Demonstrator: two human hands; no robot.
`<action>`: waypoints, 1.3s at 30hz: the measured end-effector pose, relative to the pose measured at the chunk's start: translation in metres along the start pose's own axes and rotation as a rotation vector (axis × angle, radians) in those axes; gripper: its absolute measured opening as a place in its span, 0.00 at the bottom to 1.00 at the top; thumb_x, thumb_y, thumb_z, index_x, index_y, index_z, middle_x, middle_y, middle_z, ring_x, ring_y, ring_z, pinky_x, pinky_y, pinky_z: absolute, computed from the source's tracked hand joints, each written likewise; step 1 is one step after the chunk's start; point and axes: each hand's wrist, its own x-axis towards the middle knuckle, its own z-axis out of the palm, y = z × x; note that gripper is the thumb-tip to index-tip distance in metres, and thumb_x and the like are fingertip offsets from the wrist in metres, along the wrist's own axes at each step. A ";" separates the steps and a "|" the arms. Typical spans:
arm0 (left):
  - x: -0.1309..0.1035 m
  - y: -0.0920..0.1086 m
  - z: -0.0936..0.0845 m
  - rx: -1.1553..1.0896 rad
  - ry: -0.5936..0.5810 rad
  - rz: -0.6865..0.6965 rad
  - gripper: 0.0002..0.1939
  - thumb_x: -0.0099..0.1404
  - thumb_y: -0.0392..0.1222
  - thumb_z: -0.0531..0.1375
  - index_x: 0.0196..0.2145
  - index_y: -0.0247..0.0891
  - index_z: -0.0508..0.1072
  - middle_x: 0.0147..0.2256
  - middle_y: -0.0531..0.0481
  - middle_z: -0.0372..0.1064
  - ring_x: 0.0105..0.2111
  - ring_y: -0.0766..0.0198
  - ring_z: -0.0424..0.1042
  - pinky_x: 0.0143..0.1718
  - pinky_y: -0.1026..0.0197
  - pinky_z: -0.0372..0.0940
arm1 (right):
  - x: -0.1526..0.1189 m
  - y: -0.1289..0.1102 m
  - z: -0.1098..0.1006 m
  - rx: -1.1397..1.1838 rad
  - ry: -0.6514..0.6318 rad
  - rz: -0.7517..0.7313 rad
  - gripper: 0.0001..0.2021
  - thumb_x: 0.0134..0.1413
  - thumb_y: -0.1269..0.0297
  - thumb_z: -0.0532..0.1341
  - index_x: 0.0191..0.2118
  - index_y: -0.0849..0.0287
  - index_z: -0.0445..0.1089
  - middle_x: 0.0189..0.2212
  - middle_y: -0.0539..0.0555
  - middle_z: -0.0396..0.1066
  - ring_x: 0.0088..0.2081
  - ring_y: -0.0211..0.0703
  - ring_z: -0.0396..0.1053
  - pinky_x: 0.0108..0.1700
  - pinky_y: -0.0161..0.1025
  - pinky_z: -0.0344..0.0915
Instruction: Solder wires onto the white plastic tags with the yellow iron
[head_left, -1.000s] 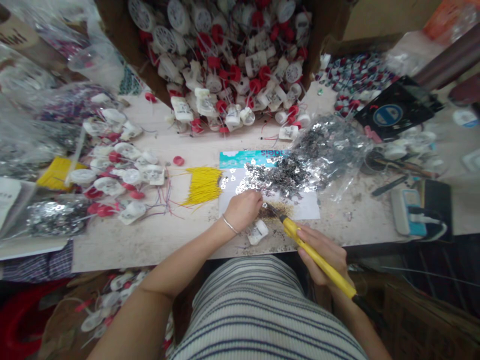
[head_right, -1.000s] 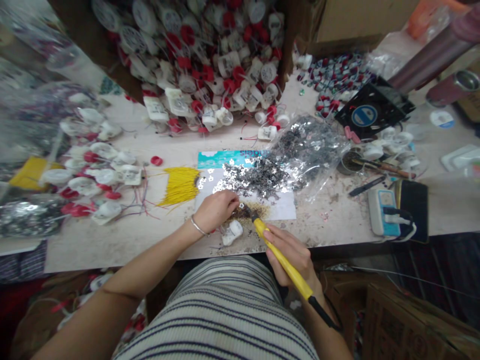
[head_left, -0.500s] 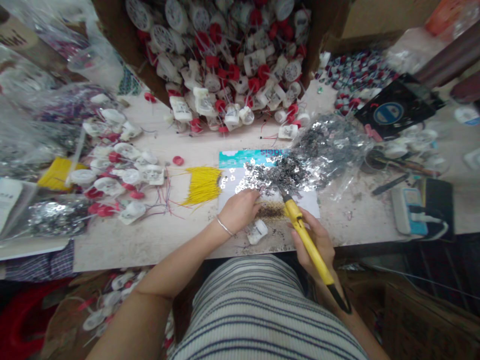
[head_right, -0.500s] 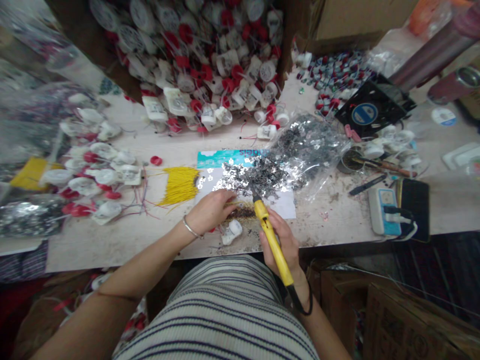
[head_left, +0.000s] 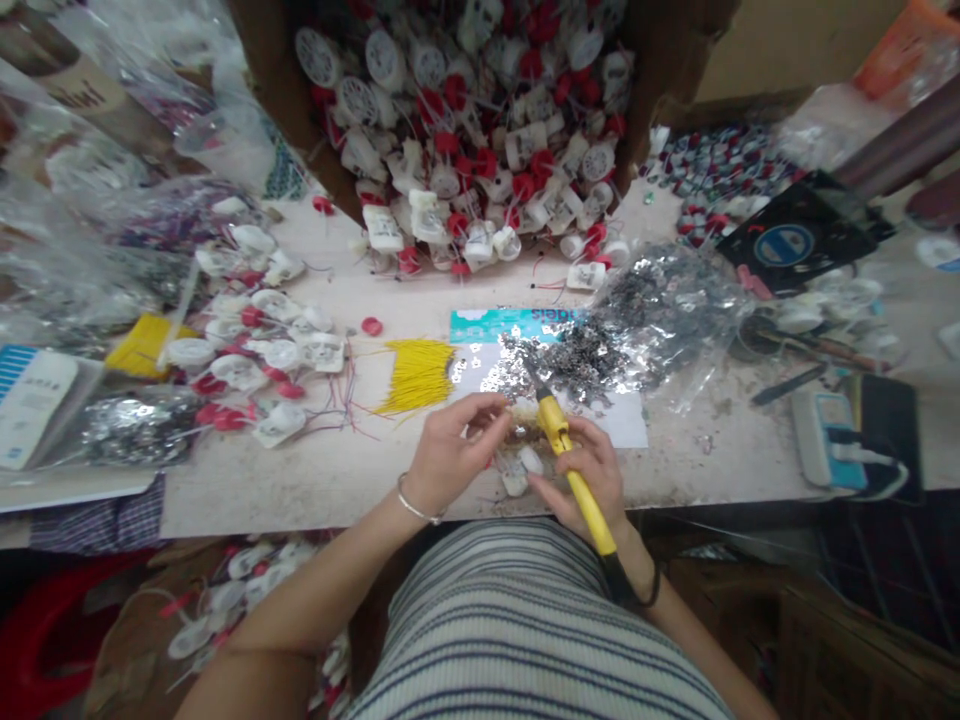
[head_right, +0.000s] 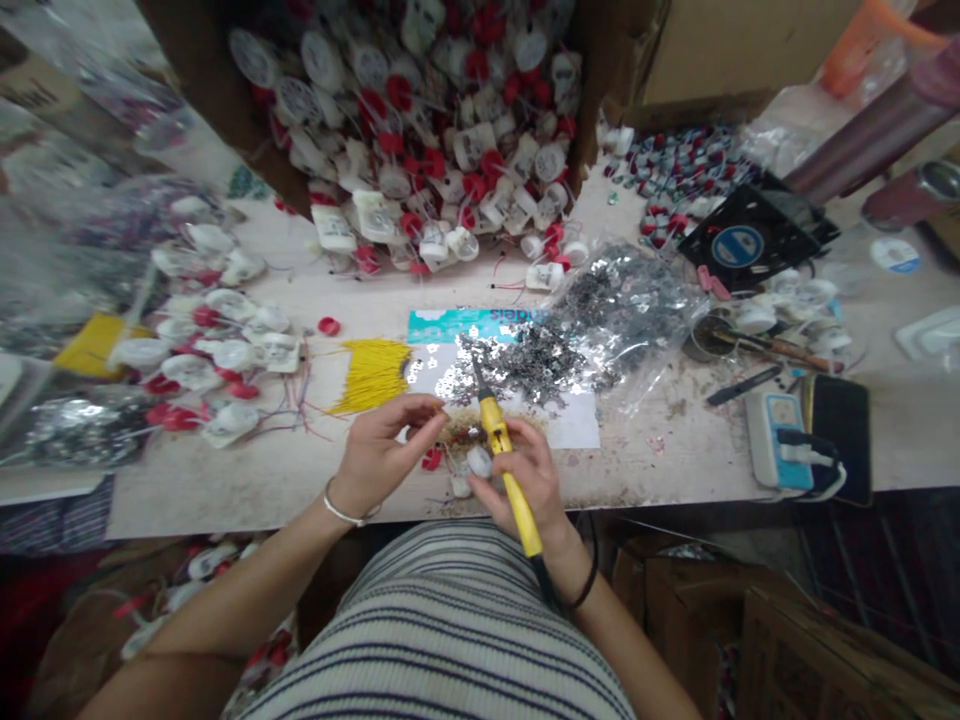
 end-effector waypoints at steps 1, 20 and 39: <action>-0.002 -0.002 -0.007 0.052 0.006 0.039 0.06 0.62 0.38 0.58 0.36 0.35 0.73 0.29 0.50 0.73 0.26 0.70 0.69 0.29 0.67 0.66 | -0.003 0.001 0.000 -0.049 -0.058 -0.035 0.10 0.43 0.74 0.66 0.31 0.55 0.65 0.54 0.54 0.58 0.51 0.47 0.67 0.45 0.46 0.75; -0.033 -0.021 0.023 -0.295 -0.274 -0.254 0.07 0.60 0.40 0.59 0.30 0.34 0.76 0.25 0.50 0.74 0.23 0.68 0.70 0.26 0.66 0.66 | 0.006 0.010 0.009 -0.010 0.132 -0.034 0.12 0.42 0.73 0.66 0.31 0.56 0.63 0.51 0.56 0.58 0.49 0.47 0.69 0.44 0.45 0.73; -0.040 -0.022 0.022 -0.089 -0.311 -0.157 0.07 0.62 0.38 0.57 0.32 0.36 0.74 0.33 0.47 0.73 0.34 0.62 0.71 0.38 0.59 0.67 | -0.003 -0.015 0.004 0.240 0.265 0.141 0.10 0.47 0.79 0.60 0.31 0.56 0.65 0.51 0.52 0.60 0.47 0.45 0.69 0.40 0.44 0.77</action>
